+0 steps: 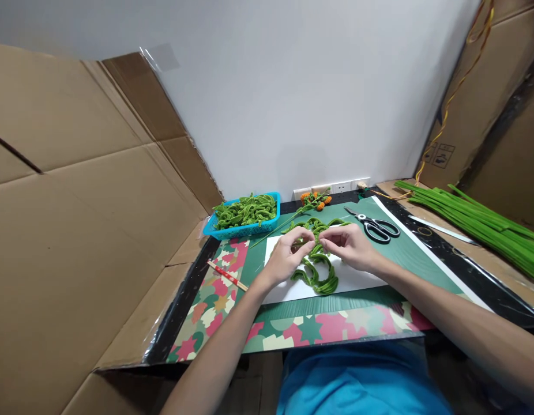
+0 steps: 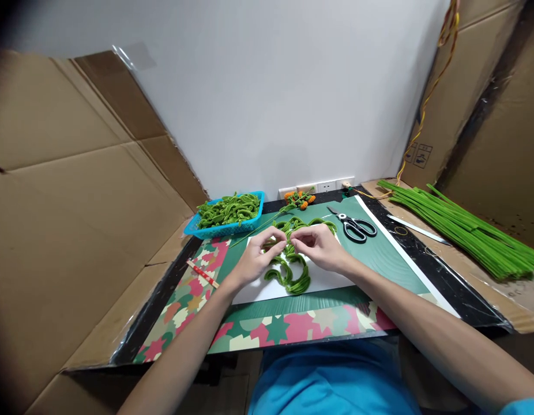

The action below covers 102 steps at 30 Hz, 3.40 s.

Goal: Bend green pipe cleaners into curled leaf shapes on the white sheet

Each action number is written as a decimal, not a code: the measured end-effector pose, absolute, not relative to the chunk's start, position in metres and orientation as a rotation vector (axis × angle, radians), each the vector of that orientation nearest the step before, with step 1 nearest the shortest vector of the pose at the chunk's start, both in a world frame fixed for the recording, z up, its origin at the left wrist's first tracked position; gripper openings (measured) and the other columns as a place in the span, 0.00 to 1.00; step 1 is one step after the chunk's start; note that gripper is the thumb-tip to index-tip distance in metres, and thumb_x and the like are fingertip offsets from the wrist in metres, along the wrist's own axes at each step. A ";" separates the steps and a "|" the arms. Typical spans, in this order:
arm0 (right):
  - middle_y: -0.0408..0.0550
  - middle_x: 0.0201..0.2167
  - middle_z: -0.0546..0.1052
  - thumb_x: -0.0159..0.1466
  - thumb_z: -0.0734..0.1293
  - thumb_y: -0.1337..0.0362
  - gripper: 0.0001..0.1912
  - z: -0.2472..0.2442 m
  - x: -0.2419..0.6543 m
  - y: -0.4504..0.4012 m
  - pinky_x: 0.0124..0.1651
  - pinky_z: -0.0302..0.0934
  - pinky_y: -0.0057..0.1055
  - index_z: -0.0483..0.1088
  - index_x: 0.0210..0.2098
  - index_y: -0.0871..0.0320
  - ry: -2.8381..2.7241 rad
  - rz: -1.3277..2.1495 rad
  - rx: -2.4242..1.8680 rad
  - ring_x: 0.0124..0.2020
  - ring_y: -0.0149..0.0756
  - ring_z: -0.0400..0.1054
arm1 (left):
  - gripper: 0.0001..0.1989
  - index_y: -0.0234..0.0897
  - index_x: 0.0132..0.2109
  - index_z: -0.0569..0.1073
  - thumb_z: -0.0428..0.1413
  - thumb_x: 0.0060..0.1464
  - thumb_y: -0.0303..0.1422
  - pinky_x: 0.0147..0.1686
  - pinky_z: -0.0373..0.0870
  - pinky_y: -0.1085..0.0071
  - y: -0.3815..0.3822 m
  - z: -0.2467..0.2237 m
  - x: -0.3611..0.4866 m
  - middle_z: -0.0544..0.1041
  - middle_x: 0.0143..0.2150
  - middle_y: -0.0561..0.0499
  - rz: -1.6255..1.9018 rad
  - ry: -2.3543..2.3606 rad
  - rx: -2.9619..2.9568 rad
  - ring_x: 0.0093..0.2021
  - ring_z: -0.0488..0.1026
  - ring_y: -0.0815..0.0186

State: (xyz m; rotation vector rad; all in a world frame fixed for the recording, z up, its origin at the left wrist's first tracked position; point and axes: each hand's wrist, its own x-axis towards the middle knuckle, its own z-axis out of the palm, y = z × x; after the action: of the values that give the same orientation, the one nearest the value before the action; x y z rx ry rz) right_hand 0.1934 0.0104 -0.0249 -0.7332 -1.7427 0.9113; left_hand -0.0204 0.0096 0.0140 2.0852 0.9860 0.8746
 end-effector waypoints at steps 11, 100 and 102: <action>0.44 0.26 0.77 0.67 0.73 0.47 0.20 -0.023 0.193 0.018 0.21 0.54 0.25 0.79 0.40 0.60 -1.539 1.266 -0.622 0.19 0.25 0.59 | 0.16 0.36 0.41 0.74 0.61 0.63 0.45 0.30 0.66 0.74 0.015 0.005 -0.019 0.76 0.36 0.51 0.992 0.967 1.842 0.30 0.70 0.69; 0.40 0.21 0.69 0.72 0.63 0.62 0.11 -0.036 0.188 0.016 0.29 0.55 0.28 0.68 0.32 0.55 -1.885 0.207 -0.847 0.21 0.30 0.59 | 0.19 0.33 0.42 0.76 0.66 0.58 0.46 0.16 0.66 0.77 0.012 -0.003 -0.012 0.80 0.28 0.50 0.883 0.906 1.672 0.19 0.68 0.72; 0.42 0.22 0.70 0.73 0.62 0.62 0.11 -0.037 0.188 0.016 0.29 0.56 0.29 0.69 0.33 0.55 -1.906 0.162 -0.854 0.22 0.31 0.60 | 0.18 0.34 0.42 0.76 0.67 0.57 0.46 0.17 0.66 0.77 0.013 -0.003 -0.013 0.80 0.28 0.51 0.885 0.909 1.682 0.19 0.68 0.72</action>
State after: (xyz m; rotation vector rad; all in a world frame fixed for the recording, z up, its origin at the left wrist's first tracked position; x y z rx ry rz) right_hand 0.1879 0.0159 -0.0370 -0.8545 -1.9057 0.1622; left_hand -0.0132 0.0130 -0.0030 1.6818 0.9092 0.8854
